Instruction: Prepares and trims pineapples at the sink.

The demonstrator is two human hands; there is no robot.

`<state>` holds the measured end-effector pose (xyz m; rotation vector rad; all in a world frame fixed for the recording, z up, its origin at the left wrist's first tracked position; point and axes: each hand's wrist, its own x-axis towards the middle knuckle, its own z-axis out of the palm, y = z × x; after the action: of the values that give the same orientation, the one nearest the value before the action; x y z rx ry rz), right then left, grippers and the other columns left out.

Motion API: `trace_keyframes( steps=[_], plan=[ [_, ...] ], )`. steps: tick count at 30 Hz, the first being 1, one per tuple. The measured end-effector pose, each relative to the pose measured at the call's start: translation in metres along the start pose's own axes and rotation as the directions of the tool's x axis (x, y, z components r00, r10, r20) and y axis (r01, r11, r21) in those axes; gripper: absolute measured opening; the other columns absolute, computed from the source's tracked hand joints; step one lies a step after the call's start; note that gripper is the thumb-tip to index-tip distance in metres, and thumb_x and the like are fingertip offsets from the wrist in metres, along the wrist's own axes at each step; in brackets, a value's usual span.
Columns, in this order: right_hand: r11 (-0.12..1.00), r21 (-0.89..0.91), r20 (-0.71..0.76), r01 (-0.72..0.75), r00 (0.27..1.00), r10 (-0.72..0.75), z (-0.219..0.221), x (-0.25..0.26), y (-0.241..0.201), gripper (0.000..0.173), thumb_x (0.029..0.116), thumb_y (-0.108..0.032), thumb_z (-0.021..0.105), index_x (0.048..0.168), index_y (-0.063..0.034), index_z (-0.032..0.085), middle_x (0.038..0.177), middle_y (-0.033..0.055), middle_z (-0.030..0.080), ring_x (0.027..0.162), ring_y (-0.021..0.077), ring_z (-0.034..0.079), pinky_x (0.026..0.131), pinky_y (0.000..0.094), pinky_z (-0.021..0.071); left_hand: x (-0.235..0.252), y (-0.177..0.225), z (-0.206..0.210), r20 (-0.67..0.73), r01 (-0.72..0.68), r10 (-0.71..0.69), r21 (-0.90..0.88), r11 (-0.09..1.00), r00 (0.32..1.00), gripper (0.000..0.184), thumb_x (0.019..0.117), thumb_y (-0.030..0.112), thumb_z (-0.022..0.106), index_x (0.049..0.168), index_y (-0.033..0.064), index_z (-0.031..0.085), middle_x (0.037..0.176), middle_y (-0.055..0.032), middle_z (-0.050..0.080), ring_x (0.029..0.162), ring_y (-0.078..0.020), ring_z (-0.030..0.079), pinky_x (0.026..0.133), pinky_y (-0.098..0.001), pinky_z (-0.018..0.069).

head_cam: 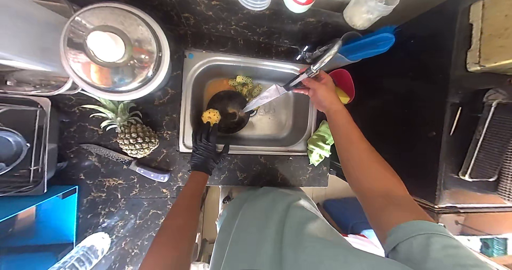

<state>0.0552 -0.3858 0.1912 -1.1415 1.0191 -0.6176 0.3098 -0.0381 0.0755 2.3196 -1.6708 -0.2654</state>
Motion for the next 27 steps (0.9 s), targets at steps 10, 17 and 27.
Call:
trace_keyframes(
  steps=[10, 17, 27],
  plan=[
    [0.998, 0.029, -0.037, 0.051, 0.998, -0.049, -0.004, -0.008, 0.0, 0.032, 0.0984, -0.002, 0.062, 0.129, 0.0009, 0.053, 0.117, 0.0156, 0.066, 0.102, 0.0312, 0.072, 0.086, 0.0535, 0.0634, 0.0, -0.001, 0.003, 0.002, -0.003, 0.003, 0.002, 1.0, 1.0, 0.093, 0.0819, 0.067, 0.065, 0.153, 0.01, 0.044, 0.156, -0.0221, 0.042, 0.146, -0.0403, 0.038, 0.121, -0.0616, 0.0204],
    [0.995, 0.076, -0.098, 0.061, 0.994, -0.054, 0.0, -0.01, 0.0, 0.028, 0.0999, -0.002, 0.061, 0.127, -0.0005, 0.054, 0.115, 0.0153, 0.067, 0.101, 0.0304, 0.072, 0.086, 0.0517, 0.0637, 0.001, 0.0, -0.002, 0.042, 0.009, -0.01, 0.005, 1.0, 0.999, 0.092, 0.0826, 0.065, 0.066, 0.153, 0.0099, 0.044, 0.157, -0.0209, 0.041, 0.147, -0.0389, 0.036, 0.122, -0.0597, 0.0198],
    [0.981, 0.173, -0.193, 0.087, 0.98, -0.053, 0.007, -0.01, 0.01, 0.029, 0.1002, -0.004, 0.062, 0.128, -0.0013, 0.053, 0.113, 0.0162, 0.067, 0.1, 0.0326, 0.072, 0.087, 0.0545, 0.0631, 0.001, -0.001, 0.0, 0.031, 0.0, -0.001, 0.017, 1.0, 1.0, 0.092, 0.0823, 0.065, 0.065, 0.153, 0.0098, 0.043, 0.156, -0.0214, 0.041, 0.146, -0.0394, 0.037, 0.121, -0.0598, 0.0206]
  ],
)
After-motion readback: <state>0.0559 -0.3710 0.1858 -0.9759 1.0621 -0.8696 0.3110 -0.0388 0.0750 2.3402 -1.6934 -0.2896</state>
